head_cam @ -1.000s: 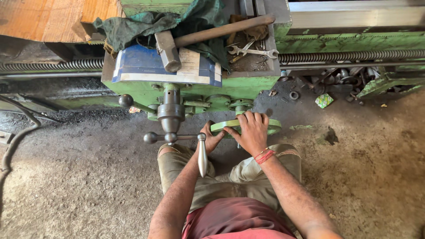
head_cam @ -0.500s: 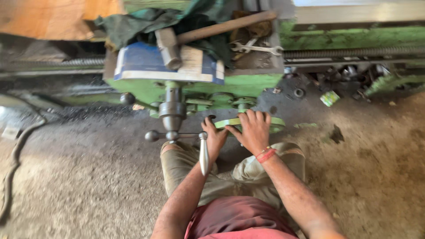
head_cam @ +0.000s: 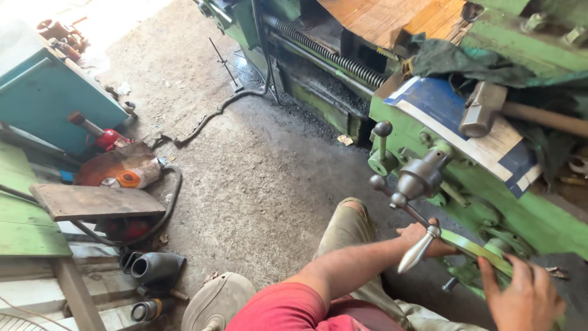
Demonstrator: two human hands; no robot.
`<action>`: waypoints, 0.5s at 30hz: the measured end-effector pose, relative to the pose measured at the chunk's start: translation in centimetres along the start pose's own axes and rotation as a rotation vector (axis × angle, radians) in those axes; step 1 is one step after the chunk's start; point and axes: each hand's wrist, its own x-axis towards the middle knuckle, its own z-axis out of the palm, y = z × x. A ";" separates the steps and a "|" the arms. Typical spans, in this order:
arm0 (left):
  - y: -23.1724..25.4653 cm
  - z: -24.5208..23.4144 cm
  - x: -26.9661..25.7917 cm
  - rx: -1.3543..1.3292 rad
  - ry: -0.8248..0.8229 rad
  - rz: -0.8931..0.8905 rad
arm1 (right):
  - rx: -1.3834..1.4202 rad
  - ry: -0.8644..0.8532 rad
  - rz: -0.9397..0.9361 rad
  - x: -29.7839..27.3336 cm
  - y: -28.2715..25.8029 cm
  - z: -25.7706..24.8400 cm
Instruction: The person sits on the floor and rotates the handwheel of a green milling machine to adjust the vertical position of the spindle. The hands grip the wheel and turn it repeatedly throughout the clip.
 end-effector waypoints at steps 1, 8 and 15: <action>0.3 -0.2 0.0 0.021 -0.036 0.016 | 0.002 -0.006 0.019 -0.7 1.0 0.9; -1.3 0.9 0.5 -0.102 0.012 0.034 | -0.030 -0.042 0.066 -3.8 4.1 3.5; -3.7 4.2 2.6 -0.279 0.143 0.103 | 0.027 -0.074 0.051 -1.5 1.7 -0.2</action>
